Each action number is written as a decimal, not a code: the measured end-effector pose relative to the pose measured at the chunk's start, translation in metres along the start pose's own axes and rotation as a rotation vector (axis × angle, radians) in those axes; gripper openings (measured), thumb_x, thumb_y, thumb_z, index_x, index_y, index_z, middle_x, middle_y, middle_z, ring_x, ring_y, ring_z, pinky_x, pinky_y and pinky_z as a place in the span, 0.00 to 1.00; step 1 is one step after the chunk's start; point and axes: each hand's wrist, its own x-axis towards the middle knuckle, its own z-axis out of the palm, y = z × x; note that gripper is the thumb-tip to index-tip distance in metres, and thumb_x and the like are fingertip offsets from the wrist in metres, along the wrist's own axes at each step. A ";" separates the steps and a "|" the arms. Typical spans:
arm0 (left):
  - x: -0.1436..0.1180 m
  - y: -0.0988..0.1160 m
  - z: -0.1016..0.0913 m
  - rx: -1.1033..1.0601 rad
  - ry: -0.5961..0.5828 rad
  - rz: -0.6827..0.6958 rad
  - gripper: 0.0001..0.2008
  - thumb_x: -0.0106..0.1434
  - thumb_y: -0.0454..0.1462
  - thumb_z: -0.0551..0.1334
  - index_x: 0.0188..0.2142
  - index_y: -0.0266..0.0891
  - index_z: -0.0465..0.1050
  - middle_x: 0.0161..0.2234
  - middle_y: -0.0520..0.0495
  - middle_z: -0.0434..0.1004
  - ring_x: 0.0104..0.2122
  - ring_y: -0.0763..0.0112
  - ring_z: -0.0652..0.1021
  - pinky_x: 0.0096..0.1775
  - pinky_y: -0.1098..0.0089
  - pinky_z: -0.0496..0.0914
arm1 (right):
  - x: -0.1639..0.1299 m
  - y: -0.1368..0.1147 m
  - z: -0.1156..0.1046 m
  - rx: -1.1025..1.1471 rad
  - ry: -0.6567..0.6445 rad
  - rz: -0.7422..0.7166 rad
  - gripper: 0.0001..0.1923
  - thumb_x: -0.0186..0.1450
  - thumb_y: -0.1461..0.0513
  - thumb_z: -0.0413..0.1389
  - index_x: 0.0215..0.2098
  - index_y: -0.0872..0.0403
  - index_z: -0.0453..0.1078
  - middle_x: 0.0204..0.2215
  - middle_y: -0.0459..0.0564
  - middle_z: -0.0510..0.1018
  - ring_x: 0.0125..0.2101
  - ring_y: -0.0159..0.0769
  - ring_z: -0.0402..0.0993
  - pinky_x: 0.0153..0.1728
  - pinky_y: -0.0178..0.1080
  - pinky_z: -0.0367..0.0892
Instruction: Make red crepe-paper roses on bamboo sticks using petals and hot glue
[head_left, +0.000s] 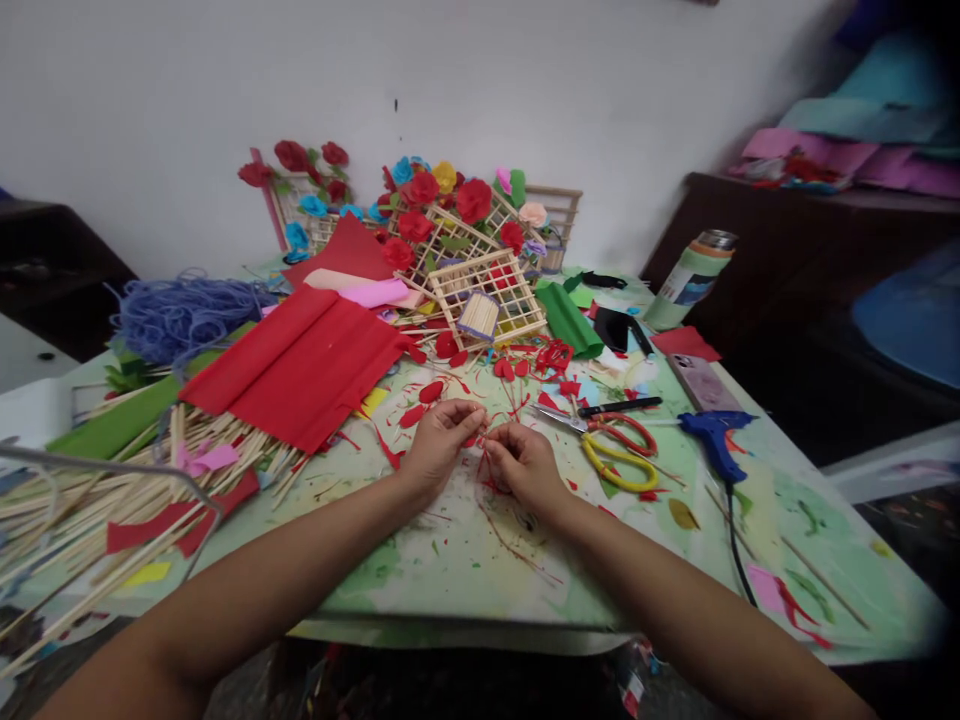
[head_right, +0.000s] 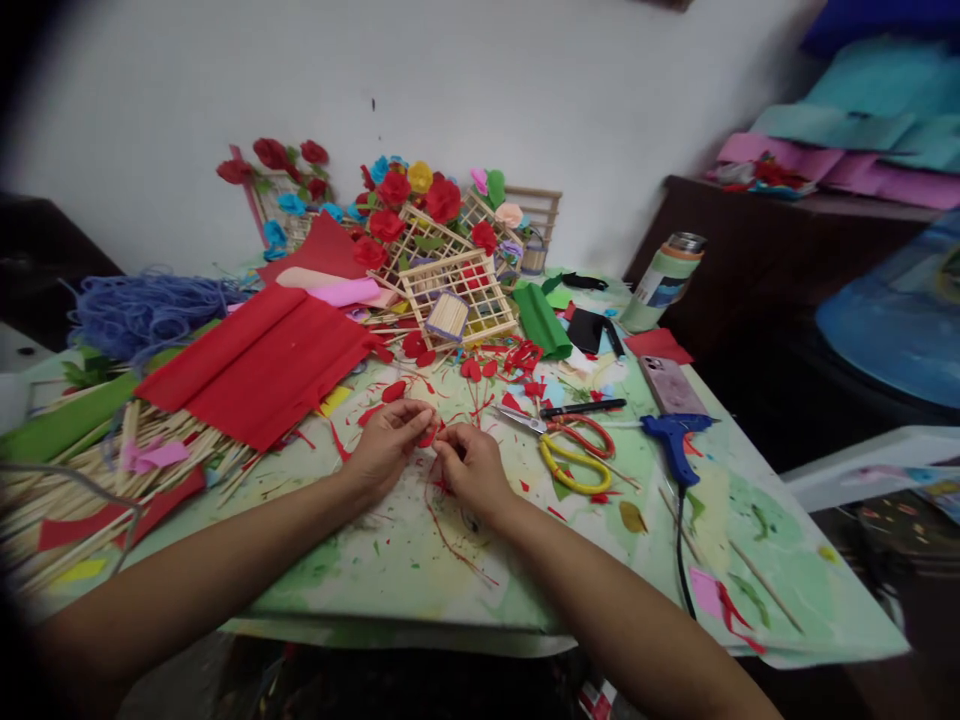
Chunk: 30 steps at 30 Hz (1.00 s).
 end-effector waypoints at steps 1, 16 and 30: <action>0.000 0.000 0.000 0.008 -0.005 -0.001 0.11 0.49 0.38 0.69 0.30 0.34 0.72 0.25 0.51 0.74 0.25 0.79 0.71 0.30 0.76 0.65 | 0.000 0.000 0.000 -0.013 -0.008 -0.017 0.05 0.60 0.61 0.53 0.27 0.53 0.68 0.19 0.42 0.68 0.20 0.29 0.61 0.22 0.32 0.58; 0.012 0.001 -0.008 -0.140 0.065 0.050 0.13 0.49 0.39 0.69 0.30 0.35 0.68 0.25 0.54 0.70 0.23 0.83 0.69 0.27 0.81 0.64 | -0.004 -0.001 0.000 -0.160 -0.073 -0.213 0.15 0.57 0.67 0.51 0.43 0.56 0.71 0.20 0.42 0.72 0.21 0.29 0.64 0.25 0.32 0.61; 0.014 0.002 -0.012 -0.108 0.074 0.033 0.10 0.51 0.36 0.67 0.30 0.34 0.69 0.21 0.54 0.71 0.19 0.83 0.68 0.24 0.82 0.63 | -0.005 0.000 -0.004 -0.096 -0.078 -0.288 0.13 0.58 0.67 0.51 0.40 0.55 0.71 0.20 0.43 0.71 0.20 0.28 0.64 0.24 0.32 0.61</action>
